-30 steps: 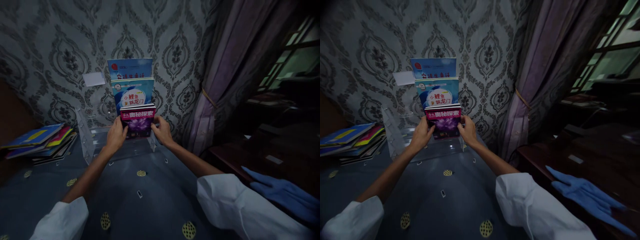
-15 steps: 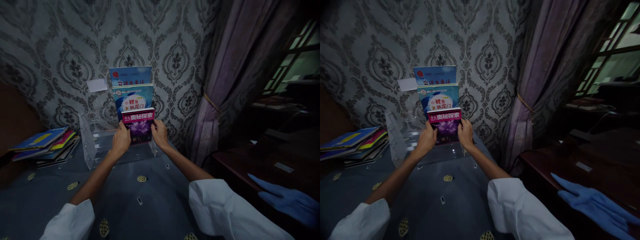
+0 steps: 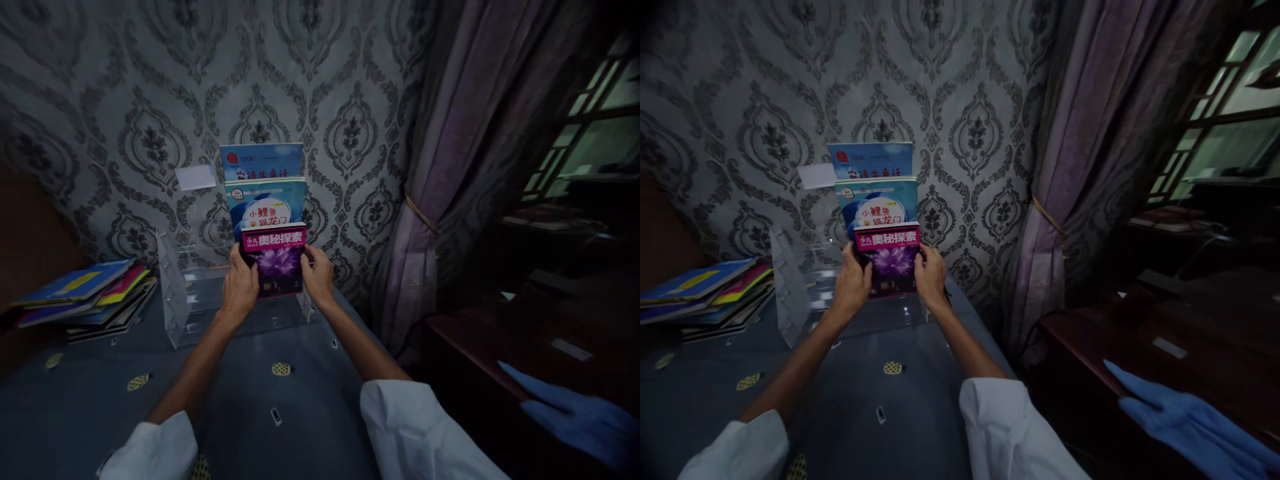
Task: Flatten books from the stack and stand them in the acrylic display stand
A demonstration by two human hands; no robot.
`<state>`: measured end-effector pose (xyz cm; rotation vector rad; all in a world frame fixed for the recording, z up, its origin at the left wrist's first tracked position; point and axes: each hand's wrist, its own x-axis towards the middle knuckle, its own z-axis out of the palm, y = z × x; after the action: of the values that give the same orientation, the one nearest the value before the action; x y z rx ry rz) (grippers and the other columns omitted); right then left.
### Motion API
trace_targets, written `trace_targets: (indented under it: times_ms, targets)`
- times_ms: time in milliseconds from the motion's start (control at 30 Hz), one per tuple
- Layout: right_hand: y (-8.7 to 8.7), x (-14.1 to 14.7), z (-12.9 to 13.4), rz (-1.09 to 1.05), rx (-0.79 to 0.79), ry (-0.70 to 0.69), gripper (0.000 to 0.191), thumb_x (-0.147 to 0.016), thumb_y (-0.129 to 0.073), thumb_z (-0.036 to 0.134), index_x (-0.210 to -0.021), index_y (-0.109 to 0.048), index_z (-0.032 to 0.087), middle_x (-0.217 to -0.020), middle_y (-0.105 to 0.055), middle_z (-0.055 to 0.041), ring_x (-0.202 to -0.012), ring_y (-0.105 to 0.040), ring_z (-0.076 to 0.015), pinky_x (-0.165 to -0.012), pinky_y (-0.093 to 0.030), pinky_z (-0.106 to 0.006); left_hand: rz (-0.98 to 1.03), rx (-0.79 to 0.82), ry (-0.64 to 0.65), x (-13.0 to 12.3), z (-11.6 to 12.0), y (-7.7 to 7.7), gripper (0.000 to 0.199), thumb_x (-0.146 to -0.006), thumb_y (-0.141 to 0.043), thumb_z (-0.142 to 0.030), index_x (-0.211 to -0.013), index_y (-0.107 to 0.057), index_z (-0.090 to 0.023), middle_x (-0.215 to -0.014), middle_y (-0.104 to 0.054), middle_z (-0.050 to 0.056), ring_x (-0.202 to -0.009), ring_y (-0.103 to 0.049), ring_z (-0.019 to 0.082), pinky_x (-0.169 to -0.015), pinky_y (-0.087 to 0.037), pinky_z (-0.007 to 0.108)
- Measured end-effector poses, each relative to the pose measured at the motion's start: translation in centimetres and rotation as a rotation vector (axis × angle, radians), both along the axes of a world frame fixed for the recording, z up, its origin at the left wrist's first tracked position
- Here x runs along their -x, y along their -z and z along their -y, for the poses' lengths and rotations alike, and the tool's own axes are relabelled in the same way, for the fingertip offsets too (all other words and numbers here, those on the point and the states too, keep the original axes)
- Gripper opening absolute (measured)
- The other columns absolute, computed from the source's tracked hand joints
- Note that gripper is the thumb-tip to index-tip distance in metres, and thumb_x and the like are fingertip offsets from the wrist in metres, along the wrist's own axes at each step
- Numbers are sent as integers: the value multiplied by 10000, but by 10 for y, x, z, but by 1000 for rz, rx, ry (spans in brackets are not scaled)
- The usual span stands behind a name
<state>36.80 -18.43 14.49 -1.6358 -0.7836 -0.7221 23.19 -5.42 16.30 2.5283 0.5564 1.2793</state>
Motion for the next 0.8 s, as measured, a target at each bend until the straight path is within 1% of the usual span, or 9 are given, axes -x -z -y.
trace_targets:
  times_ms: [67, 167, 233, 300, 533, 633, 800]
  targets:
    - [3, 0, -3, -13, -41, 9, 336, -876, -462, 227, -1105, -698, 156, -979, -699, -123, -896, -659, -264, -798, -545, -400, 19, 9, -9, -1, -1, 2, 511, -976, -451, -235, -1425, -258, -86, -1282, -618, 235, -1011, -711, 343, -813, -569, 453]
    - [5, 2, -7, -1, -103, 27, 341, -875, -470, 215, -1127, -694, 166, -997, -693, -117, -905, -650, -255, -815, -545, -397, 3, 13, -40, -1, -1, 5, 396, -979, -459, -226, -1335, -331, -109, -1108, -687, 173, -936, -726, 325, -784, -559, 418]
    - [5, 4, -8, 25, -116, 38, 344, -878, -474, 211, -1134, -700, 175, -990, -685, -109, -910, -640, -250, -824, -542, -392, -22, 7, -63, -1, 0, 6, 334, -988, -449, -231, -1291, -364, -123, -1061, -700, 153, -900, -729, 319, -757, -553, 399]
    - [5, 4, -8, 44, -100, 46, 354, -886, -470, 211, -1145, -708, 175, -966, -672, -104, -897, -631, -249, -821, -539, -391, -44, -2, -77, -1, 2, 7, 293, -996, -431, -237, -1264, -384, -129, -1062, -704, 152, -893, -728, 317, -731, -548, 382]
    - [6, 6, -8, 19, -65, 52, 396, -889, -454, 207, -1183, -720, 192, -872, -598, -71, -805, -584, -233, -771, -526, -375, -119, -33, -143, -2, 4, 8, 291, -1020, -381, -266, -1267, -421, -116, -983, -720, 153, -870, -733, 315, -700, -529, 347]
    - [5, 7, -8, 10, -63, 45, 407, -886, -453, 208, -1189, -722, 176, -878, -587, -77, -800, -581, -236, -786, -525, -390, -135, -30, -137, -2, 3, 7, 298, -1023, -364, -268, -1268, -426, -110, -983, -726, 159, -883, -733, 327, -693, -525, 348]
    - [5, 7, -7, -19, -53, 35, 413, -874, -471, 191, -1203, -720, 188, -918, -621, -89, -837, -594, -239, -813, -524, -392, -155, -21, -137, -1, 3, 6, 334, -1012, -334, -268, -1291, -415, -102, -964, -729, 174, -848, -731, 341, -686, -527, 373]
